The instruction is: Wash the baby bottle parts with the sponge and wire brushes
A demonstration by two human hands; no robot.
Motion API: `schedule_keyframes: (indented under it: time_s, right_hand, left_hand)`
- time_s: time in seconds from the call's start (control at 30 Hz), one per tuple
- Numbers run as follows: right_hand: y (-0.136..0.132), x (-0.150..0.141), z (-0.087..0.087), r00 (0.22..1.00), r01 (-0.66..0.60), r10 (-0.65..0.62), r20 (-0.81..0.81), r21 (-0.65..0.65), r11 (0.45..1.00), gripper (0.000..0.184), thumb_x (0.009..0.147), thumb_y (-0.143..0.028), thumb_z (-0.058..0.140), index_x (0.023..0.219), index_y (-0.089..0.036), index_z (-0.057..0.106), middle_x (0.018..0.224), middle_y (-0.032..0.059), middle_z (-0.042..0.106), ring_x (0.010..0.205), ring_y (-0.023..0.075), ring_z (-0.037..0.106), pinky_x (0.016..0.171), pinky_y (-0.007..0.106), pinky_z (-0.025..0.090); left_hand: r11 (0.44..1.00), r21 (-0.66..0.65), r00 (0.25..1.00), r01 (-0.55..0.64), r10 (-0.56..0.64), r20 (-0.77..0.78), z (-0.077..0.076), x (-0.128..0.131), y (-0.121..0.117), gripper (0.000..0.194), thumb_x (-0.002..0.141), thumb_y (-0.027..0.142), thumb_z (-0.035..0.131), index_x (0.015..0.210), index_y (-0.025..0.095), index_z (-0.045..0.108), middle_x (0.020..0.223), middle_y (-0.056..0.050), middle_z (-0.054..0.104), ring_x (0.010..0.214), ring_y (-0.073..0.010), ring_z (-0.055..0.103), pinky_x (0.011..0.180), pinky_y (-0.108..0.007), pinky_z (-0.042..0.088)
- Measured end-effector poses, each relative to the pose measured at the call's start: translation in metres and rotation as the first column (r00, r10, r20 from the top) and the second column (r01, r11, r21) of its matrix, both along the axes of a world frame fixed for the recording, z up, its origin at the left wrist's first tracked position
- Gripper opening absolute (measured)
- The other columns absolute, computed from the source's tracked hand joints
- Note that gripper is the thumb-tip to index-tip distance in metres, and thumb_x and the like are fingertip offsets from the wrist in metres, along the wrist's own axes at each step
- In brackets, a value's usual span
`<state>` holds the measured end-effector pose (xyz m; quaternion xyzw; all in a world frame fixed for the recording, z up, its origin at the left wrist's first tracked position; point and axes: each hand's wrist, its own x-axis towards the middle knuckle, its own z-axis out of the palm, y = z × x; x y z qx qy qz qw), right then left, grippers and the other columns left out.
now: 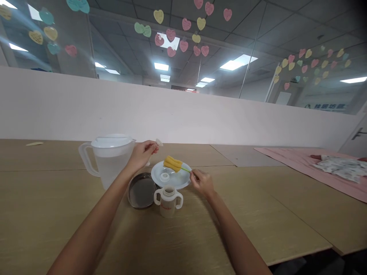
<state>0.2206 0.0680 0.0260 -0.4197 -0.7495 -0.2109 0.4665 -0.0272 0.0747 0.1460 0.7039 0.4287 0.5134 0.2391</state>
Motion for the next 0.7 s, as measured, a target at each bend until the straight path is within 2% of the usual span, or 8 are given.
schedule_keyframes:
  time_s: [0.07, 0.13, 0.27, 0.33, 0.5, 0.7]
  right_hand:
    - [0.001, 0.001, -0.001, 1.000, 0.026, -0.026, -0.012, -0.014, 1.000, 0.028, 0.084, -0.023, 0.039, 0.066, -0.015, 0.059, 0.052, 0.0010, 0.054, 0.047, 0.0089, 0.046, 0.049, 0.020, 0.027]
    - [0.002, 0.001, -0.001, 0.998, 0.052, -0.052, -0.023, -0.029, 0.998, 0.029, 0.084, -0.024, 0.038, 0.066, -0.015, 0.060, 0.052, 0.0011, 0.055, 0.047, 0.0092, 0.046, 0.049, 0.021, 0.027]
    - [0.005, 0.002, -0.004, 0.994, 0.095, -0.097, -0.047, -0.056, 0.994, 0.029, 0.084, -0.026, 0.039, 0.068, -0.016, 0.061, 0.054, 0.0016, 0.056, 0.047, 0.0096, 0.047, 0.049, 0.021, 0.027]
    - [0.005, 0.003, -0.005, 0.992, 0.108, -0.111, -0.056, -0.063, 0.992, 0.028, 0.084, -0.027, 0.039, 0.070, -0.016, 0.061, 0.055, 0.0018, 0.056, 0.047, 0.0099, 0.047, 0.049, 0.021, 0.027]
    - [0.005, 0.003, -0.005, 0.991, 0.115, -0.119, -0.054, -0.082, 0.990, 0.028, 0.084, -0.026, 0.039, 0.070, -0.016, 0.061, 0.056, 0.0022, 0.057, 0.048, 0.0101, 0.047, 0.049, 0.021, 0.028]
    - [0.005, 0.003, -0.005, 0.991, 0.119, -0.125, -0.051, -0.098, 0.988, 0.028, 0.084, -0.027, 0.039, 0.070, -0.016, 0.060, 0.056, 0.0023, 0.058, 0.050, 0.0106, 0.049, 0.049, 0.021, 0.028]
  left_hand:
    - [0.985, 0.103, 0.948, -0.139, 0.162, -0.274, -0.002, -0.012, 0.002, 0.022, 0.078, 0.033, 0.048, 0.083, 0.016, 0.061, 0.073, -0.003, 0.064, 0.067, -0.0157, 0.060, 0.068, -0.027, 0.045]
    - [0.970, 0.123, 0.853, -0.209, 0.242, -0.462, -0.006, -0.021, 0.006, 0.021, 0.077, 0.030, 0.047, 0.085, 0.016, 0.060, 0.071, -0.002, 0.064, 0.063, -0.0152, 0.060, 0.063, -0.025, 0.044]
    - [0.945, -0.050, 0.667, -0.323, 0.190, -0.721, -0.020, -0.027, 0.014, 0.022, 0.074, 0.018, 0.046, 0.093, 0.014, 0.055, 0.074, -0.004, 0.066, 0.059, -0.0132, 0.061, 0.058, -0.021, 0.043]
    - [0.923, -0.139, 0.613, -0.359, 0.121, -0.781, -0.028, -0.026, 0.017, 0.022, 0.070, 0.012, 0.047, 0.090, 0.012, 0.056, 0.068, -0.005, 0.066, 0.055, -0.0136, 0.060, 0.054, -0.021, 0.043]
    - [0.875, -0.294, 0.539, -0.384, -0.046, -0.841, -0.041, -0.023, 0.019, 0.007, 0.062, 0.008, 0.053, 0.061, 0.011, 0.059, 0.050, -0.007, 0.061, 0.049, -0.0159, 0.059, 0.049, -0.021, 0.043]
    - [0.859, -0.296, 0.425, -0.418, -0.103, -0.899, -0.056, -0.026, 0.023, 0.006, 0.057, 0.006, 0.056, 0.057, 0.010, 0.061, 0.052, -0.011, 0.063, 0.053, -0.0214, 0.061, 0.054, -0.028, 0.046]
